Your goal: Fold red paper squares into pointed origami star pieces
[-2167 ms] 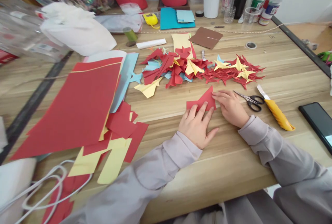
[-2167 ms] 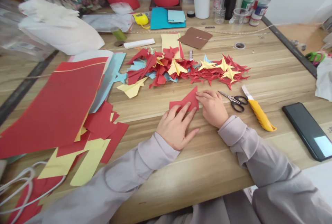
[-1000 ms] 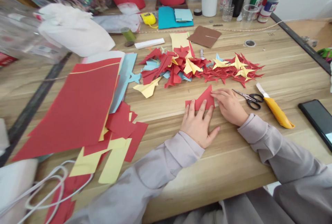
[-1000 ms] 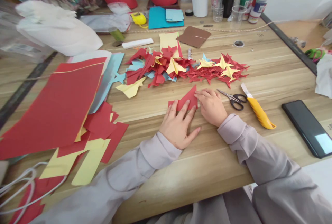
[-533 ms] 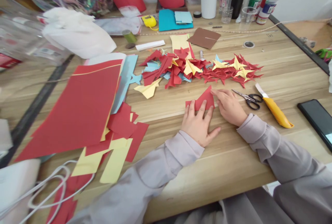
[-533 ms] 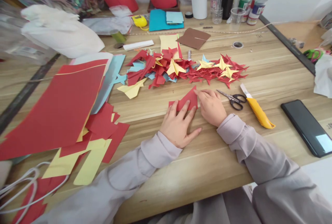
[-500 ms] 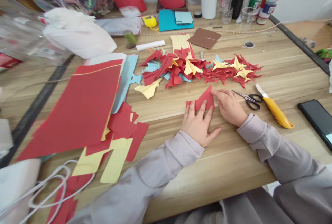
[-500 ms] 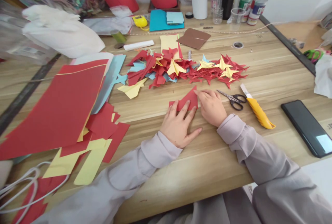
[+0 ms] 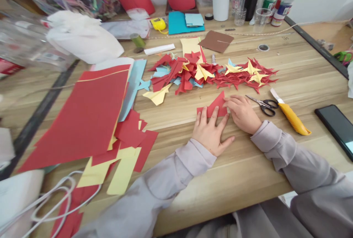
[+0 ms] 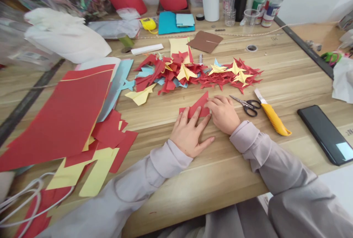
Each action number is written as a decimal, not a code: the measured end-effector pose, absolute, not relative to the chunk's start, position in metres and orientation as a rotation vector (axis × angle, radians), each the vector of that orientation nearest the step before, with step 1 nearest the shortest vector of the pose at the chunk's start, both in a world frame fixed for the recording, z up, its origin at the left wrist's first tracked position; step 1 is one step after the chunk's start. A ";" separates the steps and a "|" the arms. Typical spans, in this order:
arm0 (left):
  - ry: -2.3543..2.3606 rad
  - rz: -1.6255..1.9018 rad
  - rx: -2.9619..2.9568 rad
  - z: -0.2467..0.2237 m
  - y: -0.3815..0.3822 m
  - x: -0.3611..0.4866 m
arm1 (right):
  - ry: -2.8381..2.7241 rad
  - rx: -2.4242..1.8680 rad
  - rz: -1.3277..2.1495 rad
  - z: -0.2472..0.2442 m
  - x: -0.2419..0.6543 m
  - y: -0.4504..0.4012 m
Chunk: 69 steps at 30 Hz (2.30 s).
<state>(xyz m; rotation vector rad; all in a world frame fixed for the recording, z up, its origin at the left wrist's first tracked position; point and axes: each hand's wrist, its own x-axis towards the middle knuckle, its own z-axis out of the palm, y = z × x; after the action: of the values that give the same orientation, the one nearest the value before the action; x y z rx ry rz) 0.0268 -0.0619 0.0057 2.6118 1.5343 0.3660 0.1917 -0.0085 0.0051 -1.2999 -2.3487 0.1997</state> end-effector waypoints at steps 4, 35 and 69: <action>1.550 0.377 2.603 0.003 -0.064 0.027 | -2.342 -1.276 0.201 0.005 0.192 -0.009; 1.189 0.707 2.819 -0.006 0.002 -0.017 | -2.419 -1.146 0.267 0.008 0.191 -0.010; 0.787 1.170 1.984 -0.011 0.004 -0.020 | -2.167 -0.786 -0.166 0.016 0.185 -0.022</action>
<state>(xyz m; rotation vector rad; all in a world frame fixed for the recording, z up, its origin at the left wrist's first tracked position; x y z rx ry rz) -0.0199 0.0037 -0.0113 1.9835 0.7868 1.1699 0.1848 -0.0223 0.0165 -0.7856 -2.1666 -0.1664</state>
